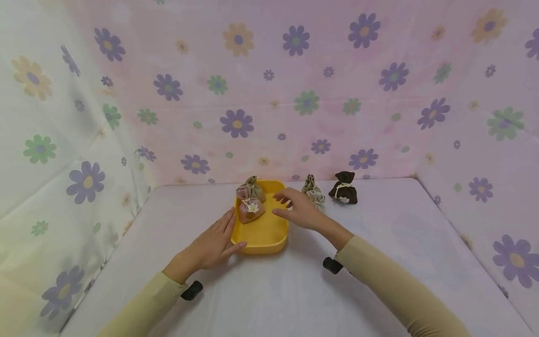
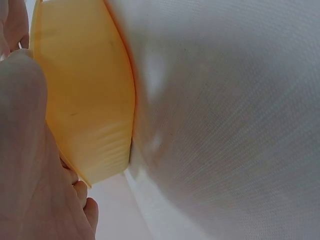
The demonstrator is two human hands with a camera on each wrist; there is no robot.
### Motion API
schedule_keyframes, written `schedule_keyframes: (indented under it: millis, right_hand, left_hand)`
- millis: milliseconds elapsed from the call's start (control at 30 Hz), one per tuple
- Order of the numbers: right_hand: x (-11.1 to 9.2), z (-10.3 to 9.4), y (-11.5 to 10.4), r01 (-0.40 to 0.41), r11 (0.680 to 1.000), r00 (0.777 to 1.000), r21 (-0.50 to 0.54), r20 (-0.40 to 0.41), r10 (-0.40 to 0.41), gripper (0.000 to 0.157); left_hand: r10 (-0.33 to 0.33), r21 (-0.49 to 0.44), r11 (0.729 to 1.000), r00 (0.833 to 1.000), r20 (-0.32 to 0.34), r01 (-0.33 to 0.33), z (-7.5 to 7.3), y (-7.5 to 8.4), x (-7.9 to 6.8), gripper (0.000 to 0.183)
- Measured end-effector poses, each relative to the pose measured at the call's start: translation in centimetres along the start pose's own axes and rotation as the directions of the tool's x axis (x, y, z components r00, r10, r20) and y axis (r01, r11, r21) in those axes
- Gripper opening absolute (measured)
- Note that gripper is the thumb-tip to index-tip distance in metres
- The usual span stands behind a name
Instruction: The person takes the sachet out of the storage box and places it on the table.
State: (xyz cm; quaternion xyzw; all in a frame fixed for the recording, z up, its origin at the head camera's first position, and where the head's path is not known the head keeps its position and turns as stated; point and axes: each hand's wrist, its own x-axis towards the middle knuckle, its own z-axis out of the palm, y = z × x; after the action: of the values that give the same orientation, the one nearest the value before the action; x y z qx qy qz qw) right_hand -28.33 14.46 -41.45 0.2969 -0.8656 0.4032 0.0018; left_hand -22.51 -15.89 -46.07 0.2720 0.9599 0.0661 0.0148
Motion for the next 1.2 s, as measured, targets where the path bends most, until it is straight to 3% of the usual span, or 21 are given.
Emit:
schedule_keyframes:
  millis: [333, 500, 600, 700, 767, 867, 1200]
  right_hand:
    - [3.7, 0.8, -1.7, -0.088, 0.996, 0.991, -0.032, 0.098, 0.091, 0.048]
    - [5.7, 1.1, -1.8, -0.203, 0.979, 0.969, 0.031, 0.147, 0.196, 0.052]
    - [6.6, 1.3, -1.7, -0.315, 0.94, 0.941, 0.129, 0.172, 0.292, 0.054]
    - [7.1, 1.7, -1.5, -0.409, 0.879, 0.909, 0.245, 0.191, 0.37, 0.055]
    - [7.4, 2.0, -1.3, -0.451, 0.84, 0.892, 0.303, 0.198, 0.407, 0.054]
    - [7.8, 2.7, -1.0, -0.482, 0.808, 0.876, 0.34, 0.201, 0.438, 0.051]
    - [8.7, 5.1, -0.8, -0.477, 0.788, 0.877, 0.39, 0.149, 0.457, 0.046]
  left_hand:
    - [-0.011, 0.019, 1.0, 1.0, 0.013, 0.011, 0.1, -0.1, 0.1, 0.101]
    - [0.001, -0.001, 1.0, 1.0, -0.001, -0.001, -0.2, 0.1, -0.1, 0.099]
    - [0.007, -0.012, 1.0, 1.0, -0.007, -0.007, -0.5, 0.2, -0.1, 0.098]
    - [0.007, -0.002, 1.0, 1.0, -0.002, -0.007, -0.5, 0.3, -0.2, 0.098]
    - [0.008, 0.004, 1.0, 1.0, 0.0, -0.008, -0.5, 0.3, -0.2, 0.097]
    - [0.01, 0.006, 1.0, 1.0, 0.002, -0.01, -0.4, 0.2, -0.2, 0.098]
    - [0.01, 0.006, 1.0, 1.0, -0.007, -0.01, -0.2, 0.1, -0.1, 0.099]
